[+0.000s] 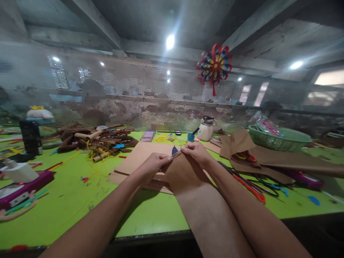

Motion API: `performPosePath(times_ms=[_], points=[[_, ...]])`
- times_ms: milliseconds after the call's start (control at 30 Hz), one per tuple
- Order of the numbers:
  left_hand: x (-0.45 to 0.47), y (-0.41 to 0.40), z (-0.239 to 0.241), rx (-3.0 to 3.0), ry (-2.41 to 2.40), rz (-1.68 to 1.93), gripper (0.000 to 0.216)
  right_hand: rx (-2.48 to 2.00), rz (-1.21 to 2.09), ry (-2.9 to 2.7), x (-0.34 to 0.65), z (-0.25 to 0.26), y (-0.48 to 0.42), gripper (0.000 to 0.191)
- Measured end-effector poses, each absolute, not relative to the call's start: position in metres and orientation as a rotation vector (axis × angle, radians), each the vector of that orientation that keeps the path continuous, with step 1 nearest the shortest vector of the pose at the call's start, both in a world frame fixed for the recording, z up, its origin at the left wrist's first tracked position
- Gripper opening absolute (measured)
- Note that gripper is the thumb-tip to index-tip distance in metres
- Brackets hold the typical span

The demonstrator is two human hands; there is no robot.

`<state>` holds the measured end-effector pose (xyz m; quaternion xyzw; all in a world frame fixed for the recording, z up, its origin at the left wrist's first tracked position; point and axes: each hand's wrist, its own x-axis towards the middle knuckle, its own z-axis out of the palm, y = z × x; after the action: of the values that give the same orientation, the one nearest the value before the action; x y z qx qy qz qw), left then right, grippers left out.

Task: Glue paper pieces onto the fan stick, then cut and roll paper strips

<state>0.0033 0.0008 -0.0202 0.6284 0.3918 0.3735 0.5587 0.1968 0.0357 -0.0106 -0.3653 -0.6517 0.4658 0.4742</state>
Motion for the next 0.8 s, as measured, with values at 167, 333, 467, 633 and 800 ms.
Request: performPosePath(times_ms=[167,333,467,633,800], points=[[0.005,0.003,-0.02,1.659,1.032,0.888,0.038,-0.927,1.11,-1.698,0.201,-0.01,0.038,0.03],[0.005,0.005,-0.019,1.895,1.06,0.845,0.04,-0.89,1.019,-1.927,0.204,-0.008,0.042,0.03],[0.006,0.004,-0.018,1.971,1.034,0.801,0.04,-0.821,0.951,-2.068,0.208,-0.007,0.045,0.031],[0.003,0.003,-0.015,1.989,0.968,0.757,0.042,-0.791,0.979,-2.111,0.212,-0.007,0.047,0.032],[0.0,0.002,-0.013,2.018,0.989,0.672,0.04,-0.852,1.062,-2.096,0.212,-0.007,0.043,0.033]])
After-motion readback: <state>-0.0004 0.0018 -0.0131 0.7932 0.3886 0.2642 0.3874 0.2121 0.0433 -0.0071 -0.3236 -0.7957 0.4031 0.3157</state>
